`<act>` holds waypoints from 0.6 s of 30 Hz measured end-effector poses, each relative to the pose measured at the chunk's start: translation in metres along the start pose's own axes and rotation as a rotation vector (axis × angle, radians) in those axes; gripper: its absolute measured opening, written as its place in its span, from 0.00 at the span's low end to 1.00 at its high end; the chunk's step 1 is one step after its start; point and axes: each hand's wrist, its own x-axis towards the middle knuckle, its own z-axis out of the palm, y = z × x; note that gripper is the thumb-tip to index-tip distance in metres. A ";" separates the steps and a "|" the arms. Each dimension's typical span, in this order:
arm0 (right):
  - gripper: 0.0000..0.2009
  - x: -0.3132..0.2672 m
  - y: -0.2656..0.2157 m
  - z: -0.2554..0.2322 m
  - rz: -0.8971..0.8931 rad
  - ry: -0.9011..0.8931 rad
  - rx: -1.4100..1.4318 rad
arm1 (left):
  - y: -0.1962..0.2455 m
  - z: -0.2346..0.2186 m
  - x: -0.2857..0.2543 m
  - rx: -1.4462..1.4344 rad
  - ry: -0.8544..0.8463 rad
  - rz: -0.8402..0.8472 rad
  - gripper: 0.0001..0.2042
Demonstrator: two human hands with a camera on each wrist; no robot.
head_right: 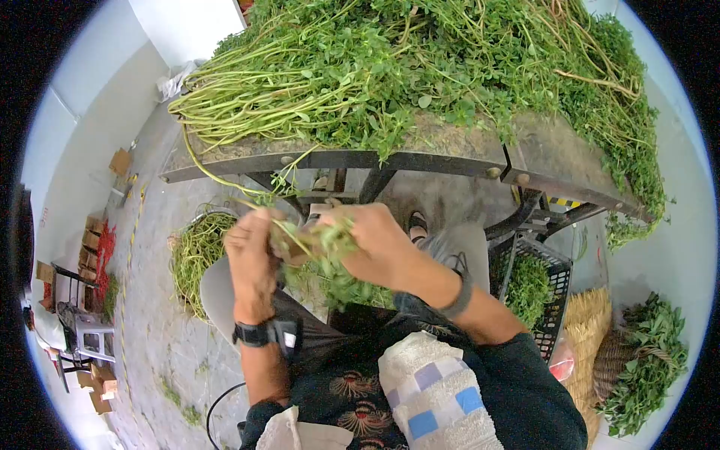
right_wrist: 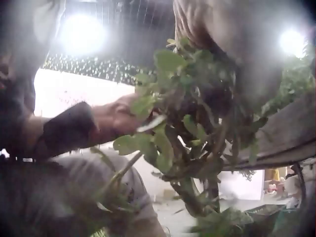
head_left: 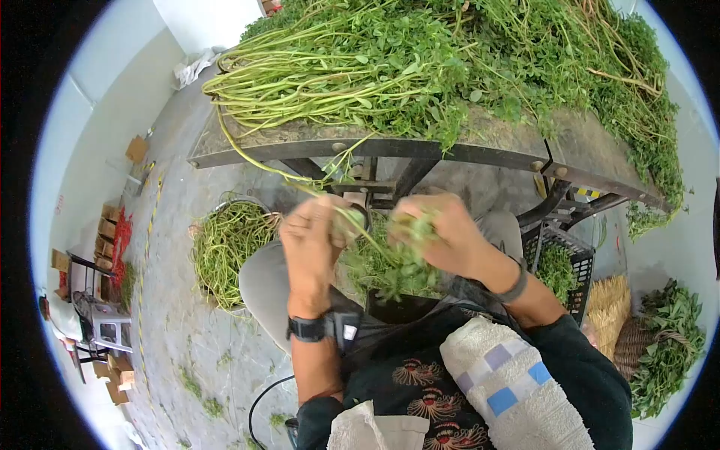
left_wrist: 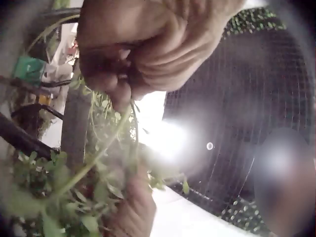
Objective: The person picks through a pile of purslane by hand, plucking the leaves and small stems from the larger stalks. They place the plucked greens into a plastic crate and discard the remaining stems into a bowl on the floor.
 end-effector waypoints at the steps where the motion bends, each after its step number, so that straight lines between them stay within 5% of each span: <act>1: 0.14 -0.005 -0.014 -0.009 -0.056 -0.045 0.044 | -0.001 -0.008 0.003 0.001 0.004 -0.006 0.12; 3: 0.10 -0.009 -0.017 -0.014 -0.043 -0.068 0.050 | -0.003 -0.025 0.012 -0.099 0.079 0.072 0.12; 5: 0.06 -0.011 -0.010 -0.007 0.202 0.041 0.370 | -0.008 -0.018 0.009 -0.045 0.132 0.089 0.13; 9: 0.06 -0.016 -0.003 0.006 0.410 0.017 0.264 | -0.008 -0.007 0.006 -0.139 0.111 0.054 0.13; 13: 0.06 -0.018 0.011 0.031 0.136 -0.023 0.129 | -0.010 -0.003 0.004 -0.157 0.074 0.040 0.12; 15: 0.08 -0.018 0.024 0.045 0.146 0.017 0.163 | -0.010 0.004 0.001 -0.154 0.088 -0.005 0.13; 17: 0.10 -0.012 0.039 0.050 0.312 -0.238 -0.030 | -0.017 0.009 -0.001 -0.059 0.064 0.037 0.13; 18: 0.08 -0.010 0.041 0.056 0.313 -0.142 0.016 | -0.018 0.011 -0.002 0.037 0.045 0.080 0.13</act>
